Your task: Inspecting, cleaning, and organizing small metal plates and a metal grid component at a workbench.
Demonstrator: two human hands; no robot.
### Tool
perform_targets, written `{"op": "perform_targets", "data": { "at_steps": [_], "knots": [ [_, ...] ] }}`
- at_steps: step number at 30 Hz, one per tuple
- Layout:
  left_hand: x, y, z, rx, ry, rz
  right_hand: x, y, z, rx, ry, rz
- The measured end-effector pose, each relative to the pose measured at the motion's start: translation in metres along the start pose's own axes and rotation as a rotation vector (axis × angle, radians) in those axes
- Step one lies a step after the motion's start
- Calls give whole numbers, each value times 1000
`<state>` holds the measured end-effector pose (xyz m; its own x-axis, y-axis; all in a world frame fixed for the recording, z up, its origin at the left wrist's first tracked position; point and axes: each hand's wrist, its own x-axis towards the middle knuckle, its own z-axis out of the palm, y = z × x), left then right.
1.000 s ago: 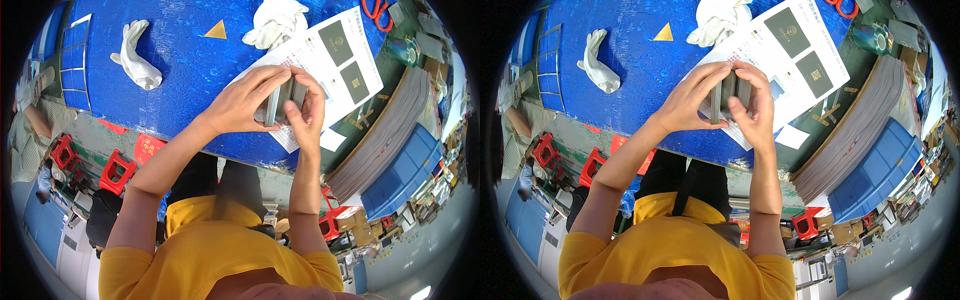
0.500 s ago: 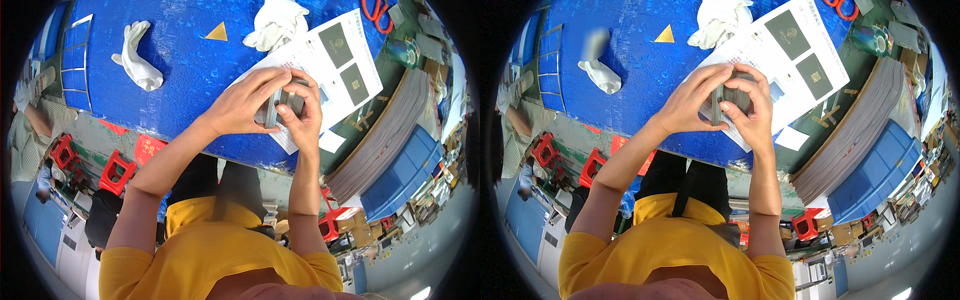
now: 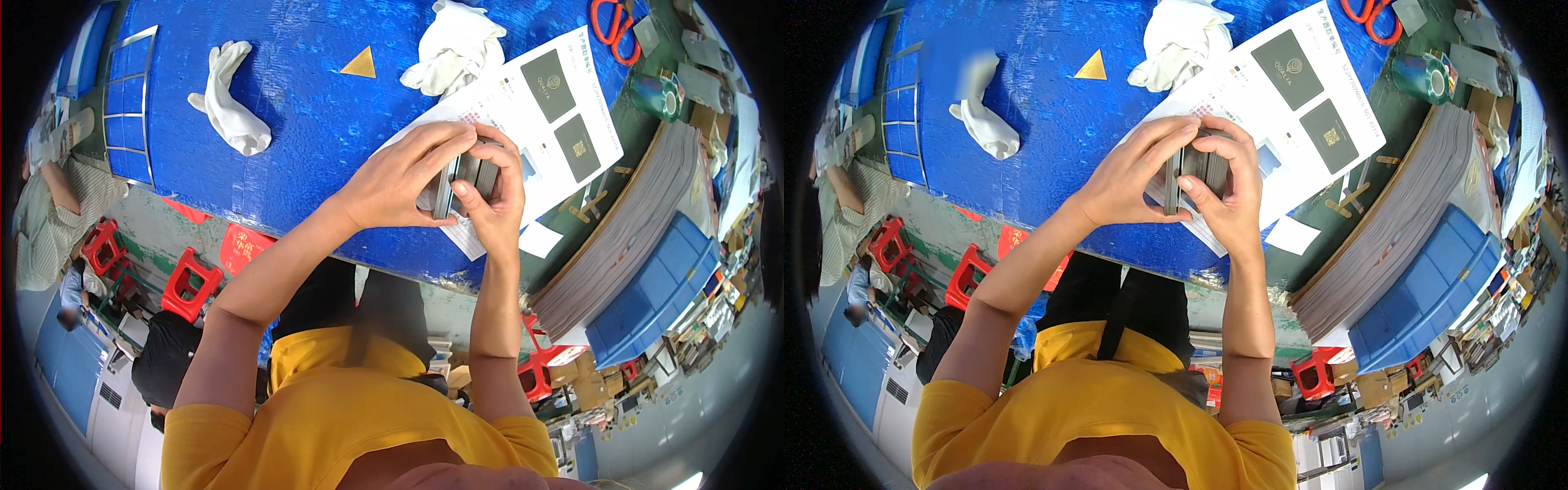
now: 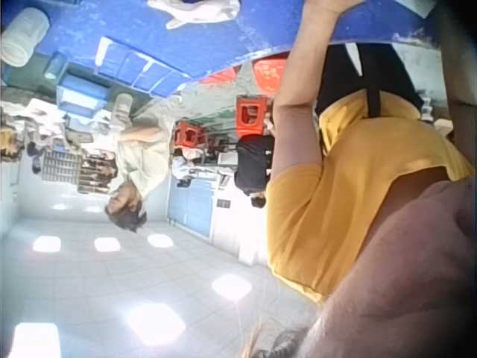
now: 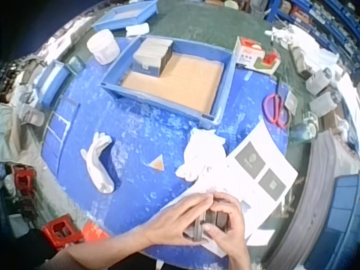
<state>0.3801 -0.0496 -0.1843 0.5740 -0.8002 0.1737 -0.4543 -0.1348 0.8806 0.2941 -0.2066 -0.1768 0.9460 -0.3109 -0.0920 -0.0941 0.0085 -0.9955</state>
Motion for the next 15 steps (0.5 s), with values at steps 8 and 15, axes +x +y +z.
{"op": "perform_targets", "data": {
  "at_steps": [8, 15],
  "knots": [
    [-5, 1, -14, 6, -26, -5, 2, 5, 8, -92, -2, -47],
    [2, 5, -9, -37, -39, 60, -5, 5, 1, -193, -17, -103]
  ]
}}
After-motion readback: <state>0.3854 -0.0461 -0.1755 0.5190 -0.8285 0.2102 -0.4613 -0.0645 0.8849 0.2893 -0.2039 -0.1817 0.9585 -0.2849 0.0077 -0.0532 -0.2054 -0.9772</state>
